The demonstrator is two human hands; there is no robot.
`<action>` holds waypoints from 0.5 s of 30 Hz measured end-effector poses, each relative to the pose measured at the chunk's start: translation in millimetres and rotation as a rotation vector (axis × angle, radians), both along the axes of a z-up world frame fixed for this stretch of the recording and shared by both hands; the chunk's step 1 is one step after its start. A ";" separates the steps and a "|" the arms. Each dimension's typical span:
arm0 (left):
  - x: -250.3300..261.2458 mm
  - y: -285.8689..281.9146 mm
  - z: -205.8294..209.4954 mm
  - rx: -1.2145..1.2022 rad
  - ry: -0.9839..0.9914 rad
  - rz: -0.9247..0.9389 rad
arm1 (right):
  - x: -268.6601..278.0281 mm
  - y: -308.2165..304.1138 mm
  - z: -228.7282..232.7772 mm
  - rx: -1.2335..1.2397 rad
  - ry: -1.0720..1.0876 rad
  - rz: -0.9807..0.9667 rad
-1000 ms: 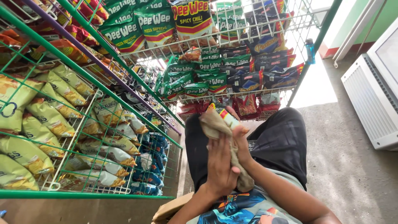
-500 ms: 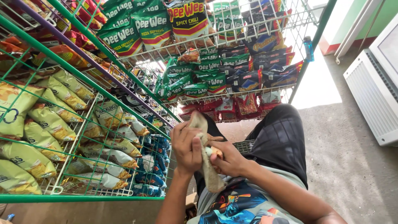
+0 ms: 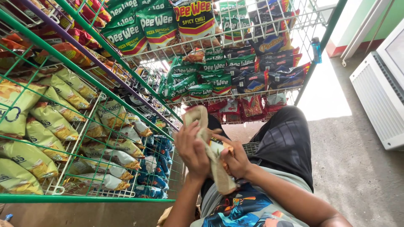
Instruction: The person wipes snack bags with a cloth to remove dust and then stocks them onto a retail shelf.
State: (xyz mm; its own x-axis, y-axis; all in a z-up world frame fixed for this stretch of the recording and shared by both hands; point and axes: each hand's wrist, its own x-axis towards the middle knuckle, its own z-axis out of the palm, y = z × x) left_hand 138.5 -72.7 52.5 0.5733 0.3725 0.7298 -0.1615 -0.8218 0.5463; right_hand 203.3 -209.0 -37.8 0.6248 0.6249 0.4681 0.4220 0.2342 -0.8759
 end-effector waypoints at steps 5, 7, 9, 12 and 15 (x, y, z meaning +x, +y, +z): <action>-15.3 -32.1 -28.4 0.145 0.035 -0.147 | 9.1 7.9 -39.3 0.266 0.416 -0.074; -23.9 -42.1 -45.3 0.172 0.064 -0.160 | 11.6 8.2 -23.6 0.353 0.563 -0.102; -30.6 -47.3 -60.5 0.198 0.091 -0.174 | 17.6 7.3 -35.0 0.441 0.706 -0.133; -30.3 -38.4 -72.0 0.257 0.120 -0.349 | 32.6 11.2 -106.7 0.518 0.811 -0.165; -10.9 -22.4 -51.6 0.323 0.031 -0.249 | 36.2 9.8 -142.4 0.015 0.294 -0.393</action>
State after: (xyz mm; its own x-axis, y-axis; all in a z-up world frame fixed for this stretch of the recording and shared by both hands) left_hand 127.6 -95.1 0.9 0.6407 -0.0261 0.7673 -0.3645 -0.8900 0.2741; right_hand 239.5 -199.2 -180.1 0.9190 0.3099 0.2435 0.2161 0.1203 -0.9689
